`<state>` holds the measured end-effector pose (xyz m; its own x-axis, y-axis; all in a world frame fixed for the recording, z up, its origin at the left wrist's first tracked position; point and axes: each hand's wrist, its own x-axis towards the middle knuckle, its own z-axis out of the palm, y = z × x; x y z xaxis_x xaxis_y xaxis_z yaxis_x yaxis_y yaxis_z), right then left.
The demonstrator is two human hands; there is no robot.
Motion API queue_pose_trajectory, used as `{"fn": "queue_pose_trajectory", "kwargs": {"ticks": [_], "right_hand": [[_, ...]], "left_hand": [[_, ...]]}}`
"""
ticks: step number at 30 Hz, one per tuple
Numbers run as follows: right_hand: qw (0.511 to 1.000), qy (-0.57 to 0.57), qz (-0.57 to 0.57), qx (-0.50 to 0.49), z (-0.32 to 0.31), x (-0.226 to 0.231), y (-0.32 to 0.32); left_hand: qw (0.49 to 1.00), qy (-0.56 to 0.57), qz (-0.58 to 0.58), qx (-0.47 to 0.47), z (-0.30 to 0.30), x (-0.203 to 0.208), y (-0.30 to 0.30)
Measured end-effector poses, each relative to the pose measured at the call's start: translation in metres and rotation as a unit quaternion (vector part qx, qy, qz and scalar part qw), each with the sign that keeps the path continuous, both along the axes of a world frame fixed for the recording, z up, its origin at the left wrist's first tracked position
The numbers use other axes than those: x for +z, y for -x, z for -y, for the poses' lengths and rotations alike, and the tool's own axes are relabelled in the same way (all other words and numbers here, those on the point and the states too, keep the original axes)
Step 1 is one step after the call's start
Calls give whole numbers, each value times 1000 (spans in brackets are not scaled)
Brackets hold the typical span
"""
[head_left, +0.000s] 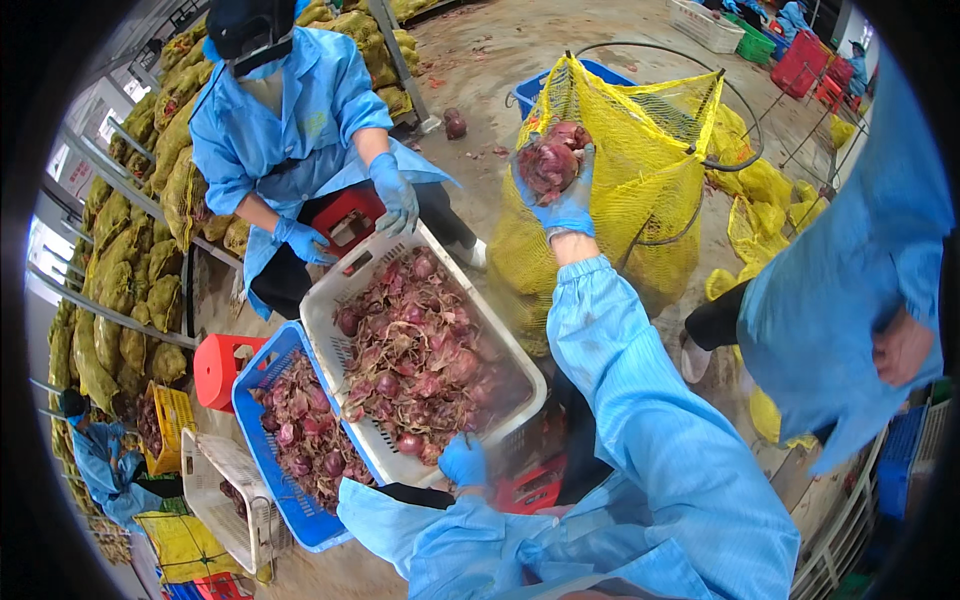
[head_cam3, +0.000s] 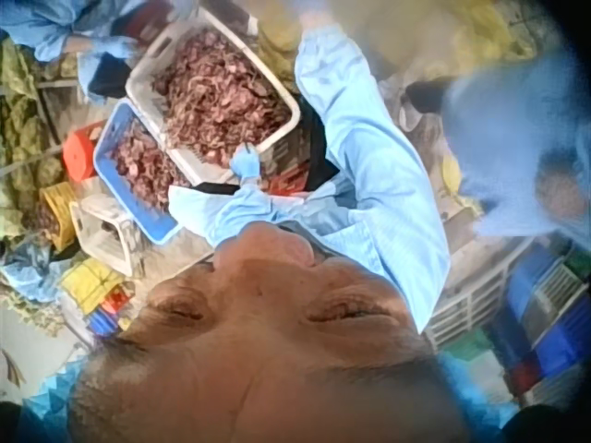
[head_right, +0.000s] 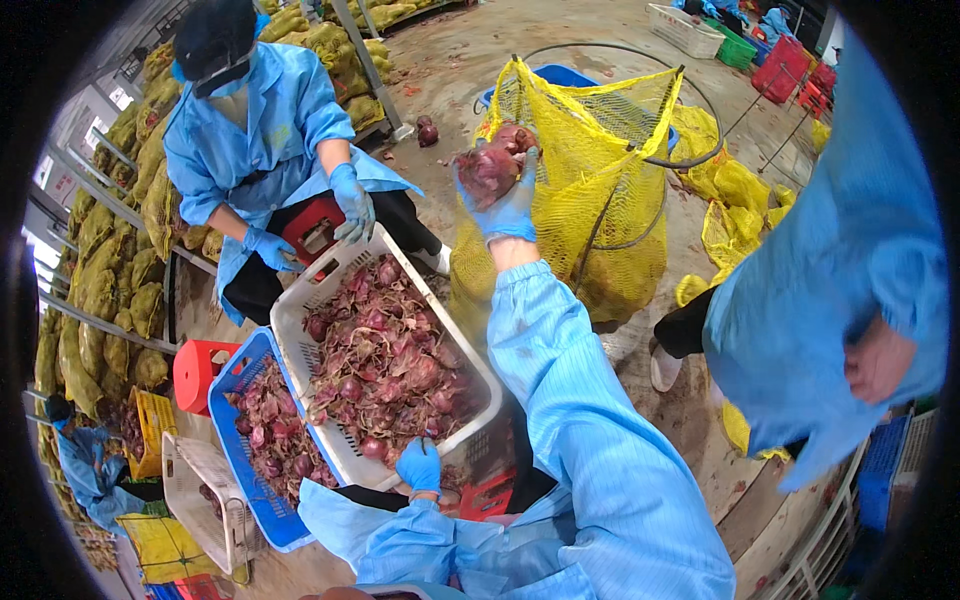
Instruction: The person sorts onions by hand, picking them from a white basket, removing loose skins, and placing them into a yellow mesh bag.
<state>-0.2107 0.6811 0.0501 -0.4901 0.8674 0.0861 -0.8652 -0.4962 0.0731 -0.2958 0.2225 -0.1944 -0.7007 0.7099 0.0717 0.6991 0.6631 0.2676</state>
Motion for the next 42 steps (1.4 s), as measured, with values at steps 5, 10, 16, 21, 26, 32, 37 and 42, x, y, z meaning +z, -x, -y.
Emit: {"fn": "queue_pose_trajectory", "kwargs": {"ticks": [5, 10, 16, 21, 26, 32, 37, 42], "right_hand": [[992, 96, -52, -67, -18, -12, -15], [991, 92, -83, -52, -27, -22, -23], [986, 137, -77, -59, -35, -35, -25], [966, 184, -126, -133, -42, -41, -20], [960, 210, -146, -115, -37, -41, -29], [969, 183, -89, -139, -18, -21, -18], [989, 104, -60, -83, -17, -30, -9], [999, 30, -4, 12, 24, -12, 22]], "left_hand": [[999, 32, 0, -3, -3, 3, 0], [998, 55, -5, -6, -1, 5, 3], [999, 45, 9, -4, -2, 8, 0], [999, 50, 9, -3, -2, 9, 0], [999, 33, 17, -4, -6, 15, -4], [1000, 23, 16, -8, 2, 9, 2], [1000, 17, 12, -20, -4, 5, 1], [992, 79, 100, 13, -8, 13, 9]]}}
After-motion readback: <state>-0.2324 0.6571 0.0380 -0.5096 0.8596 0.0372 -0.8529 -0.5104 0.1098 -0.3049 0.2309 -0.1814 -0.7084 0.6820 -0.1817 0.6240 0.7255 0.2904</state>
